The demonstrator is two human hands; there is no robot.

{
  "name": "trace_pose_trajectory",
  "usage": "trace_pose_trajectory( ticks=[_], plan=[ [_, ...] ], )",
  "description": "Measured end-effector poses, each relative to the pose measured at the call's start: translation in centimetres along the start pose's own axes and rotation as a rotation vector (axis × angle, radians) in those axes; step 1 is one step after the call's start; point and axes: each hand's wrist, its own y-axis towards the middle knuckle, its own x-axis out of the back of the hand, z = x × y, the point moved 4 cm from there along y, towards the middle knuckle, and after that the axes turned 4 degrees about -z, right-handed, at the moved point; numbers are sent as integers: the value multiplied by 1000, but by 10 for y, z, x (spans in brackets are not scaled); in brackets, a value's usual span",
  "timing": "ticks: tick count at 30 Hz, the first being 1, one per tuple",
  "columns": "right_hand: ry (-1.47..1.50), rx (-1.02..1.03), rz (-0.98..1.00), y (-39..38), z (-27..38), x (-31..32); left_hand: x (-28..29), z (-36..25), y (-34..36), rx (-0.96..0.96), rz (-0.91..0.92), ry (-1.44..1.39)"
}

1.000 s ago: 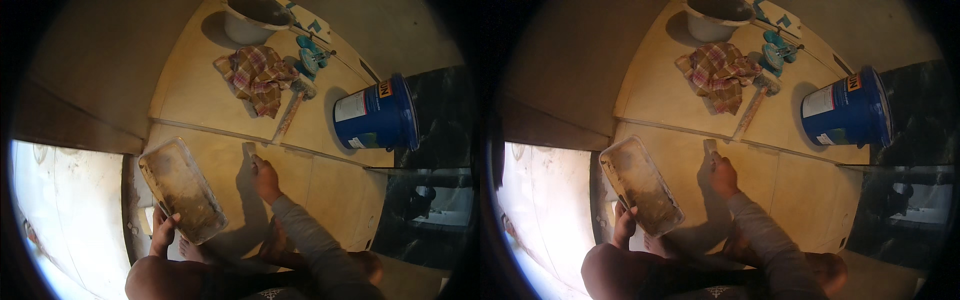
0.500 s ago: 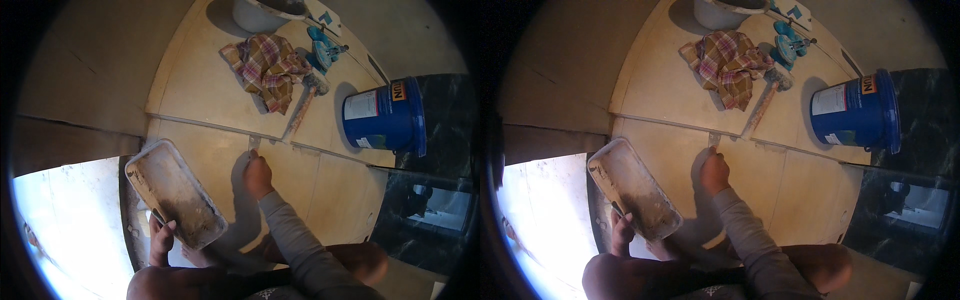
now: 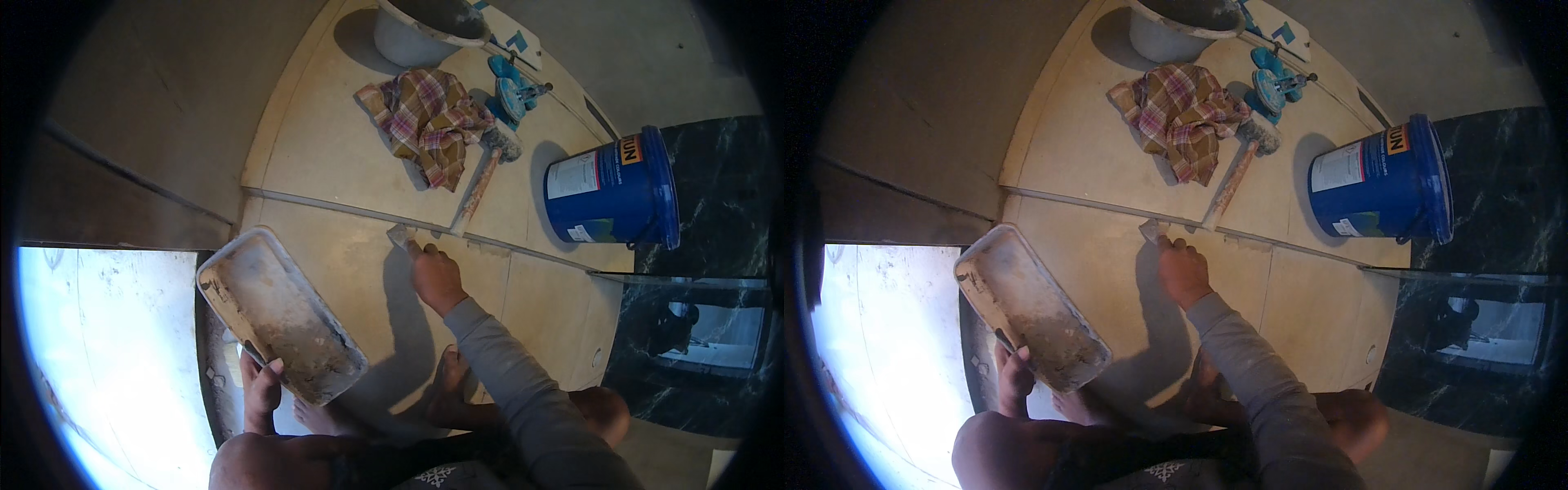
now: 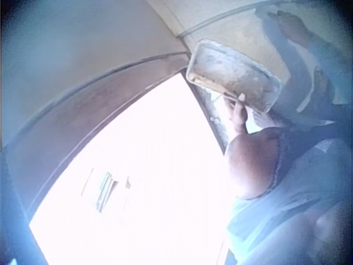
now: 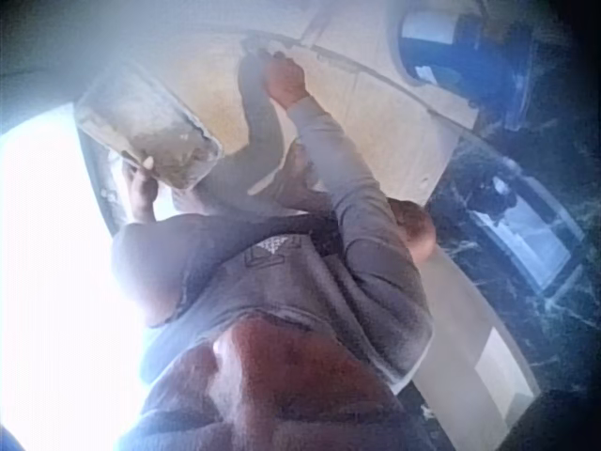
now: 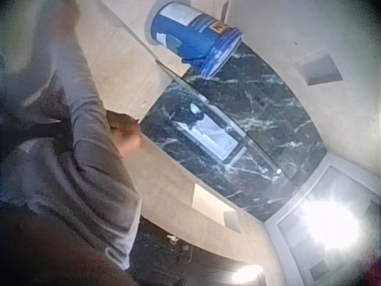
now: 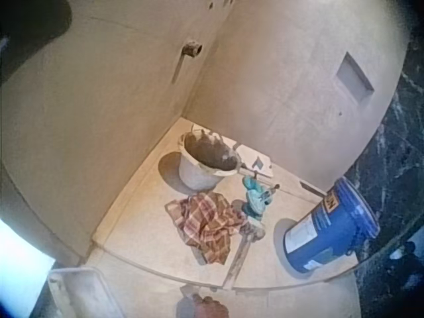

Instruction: The person applies grout into the gaps between floor tiles using a putty knife from a plastic tray and cleans the surface with a brush.

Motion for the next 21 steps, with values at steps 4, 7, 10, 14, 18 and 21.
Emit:
trace_pose_trajectory(
  ticks=[4, 7, 10, 14, 18, 21],
  plan=[
    [37, -59, 67, -13, -32, -4, 2, 2, 2, 6, 10, 28],
    [175, -179, 68, -30, -48, -16, 1, 3, 3, 11, 18, 39],
    [330, -233, -87, -37, -49, -30, -5, 6, 4, 36, 32, 33],
    [353, -354, -179, -22, -17, -52, -12, 7, 4, 42, 25, 43],
    [333, -441, -136, -19, -11, -55, -14, 6, 4, 30, 39, 41],
    [328, -316, -56, -10, -25, -49, -10, 8, 6, 62, 7, 53]
  ],
)
